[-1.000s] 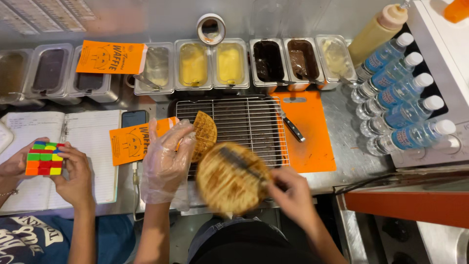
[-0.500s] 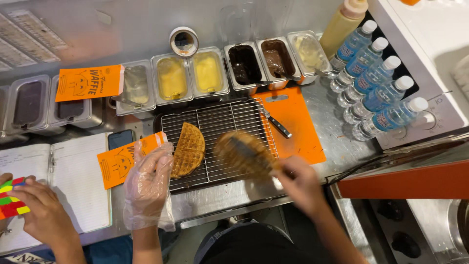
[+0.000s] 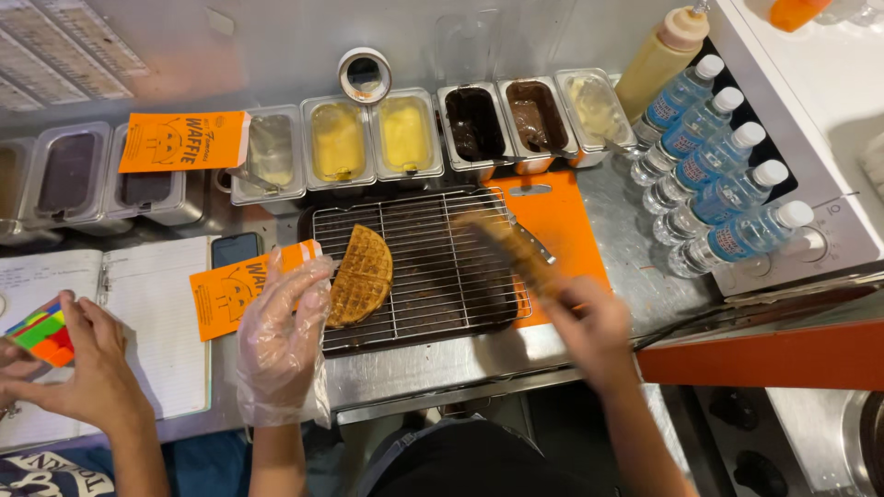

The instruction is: The person places a cooked waffle on a wire rack, spreads chocolate and black sesame paste on it using a spatula, and folds it in half. The person then removes the waffle from the rack and discards a used glove.

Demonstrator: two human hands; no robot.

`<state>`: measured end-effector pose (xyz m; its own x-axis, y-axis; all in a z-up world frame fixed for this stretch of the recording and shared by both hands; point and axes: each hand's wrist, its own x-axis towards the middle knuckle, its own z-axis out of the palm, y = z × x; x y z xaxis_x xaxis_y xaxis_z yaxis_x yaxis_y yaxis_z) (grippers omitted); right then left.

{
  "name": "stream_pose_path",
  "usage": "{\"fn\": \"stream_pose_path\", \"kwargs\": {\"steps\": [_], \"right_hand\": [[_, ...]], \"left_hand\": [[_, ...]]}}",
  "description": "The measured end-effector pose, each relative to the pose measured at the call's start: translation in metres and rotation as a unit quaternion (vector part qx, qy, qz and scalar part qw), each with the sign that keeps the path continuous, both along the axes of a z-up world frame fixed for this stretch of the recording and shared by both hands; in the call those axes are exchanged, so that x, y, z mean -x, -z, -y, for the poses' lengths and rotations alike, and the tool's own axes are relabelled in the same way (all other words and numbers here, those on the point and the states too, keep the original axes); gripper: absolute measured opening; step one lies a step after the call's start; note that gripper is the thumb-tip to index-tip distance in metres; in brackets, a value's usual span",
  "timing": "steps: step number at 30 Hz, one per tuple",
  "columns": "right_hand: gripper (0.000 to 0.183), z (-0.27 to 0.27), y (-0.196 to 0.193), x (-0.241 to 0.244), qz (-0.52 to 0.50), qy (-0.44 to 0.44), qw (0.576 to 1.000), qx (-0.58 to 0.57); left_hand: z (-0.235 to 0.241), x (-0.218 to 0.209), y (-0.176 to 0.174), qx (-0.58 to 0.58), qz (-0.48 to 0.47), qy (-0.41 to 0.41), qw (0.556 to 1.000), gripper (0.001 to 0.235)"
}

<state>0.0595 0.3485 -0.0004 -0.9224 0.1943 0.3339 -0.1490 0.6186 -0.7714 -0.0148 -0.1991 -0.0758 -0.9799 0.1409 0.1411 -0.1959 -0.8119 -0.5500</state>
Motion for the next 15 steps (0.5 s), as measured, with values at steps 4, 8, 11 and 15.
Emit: {"fn": "stream_pose_path", "kwargs": {"steps": [4, 8, 11, 15], "right_hand": [[0.018, 0.007, 0.005, -0.003, 0.068, -0.13, 0.986, 0.084], [0.02, -0.049, -0.012, 0.0, -0.091, 0.106, 0.976, -0.165], [0.015, -0.059, -0.011, 0.004, -0.126, 0.158, 0.958, -0.205], [0.018, -0.01, 0.01, 0.0, -0.012, 0.004, 1.0, 0.016]], "left_hand": [[0.044, 0.01, 0.038, -0.083, 0.036, 0.036, 0.995, 0.048], [0.061, 0.01, 0.063, -0.061, 0.007, 0.04, 0.997, 0.059], [0.072, 0.014, 0.076, -0.149, 0.097, 0.048, 0.983, 0.066], [0.078, 0.019, 0.097, 0.044, 0.126, -0.074, 0.988, 0.071]]}}
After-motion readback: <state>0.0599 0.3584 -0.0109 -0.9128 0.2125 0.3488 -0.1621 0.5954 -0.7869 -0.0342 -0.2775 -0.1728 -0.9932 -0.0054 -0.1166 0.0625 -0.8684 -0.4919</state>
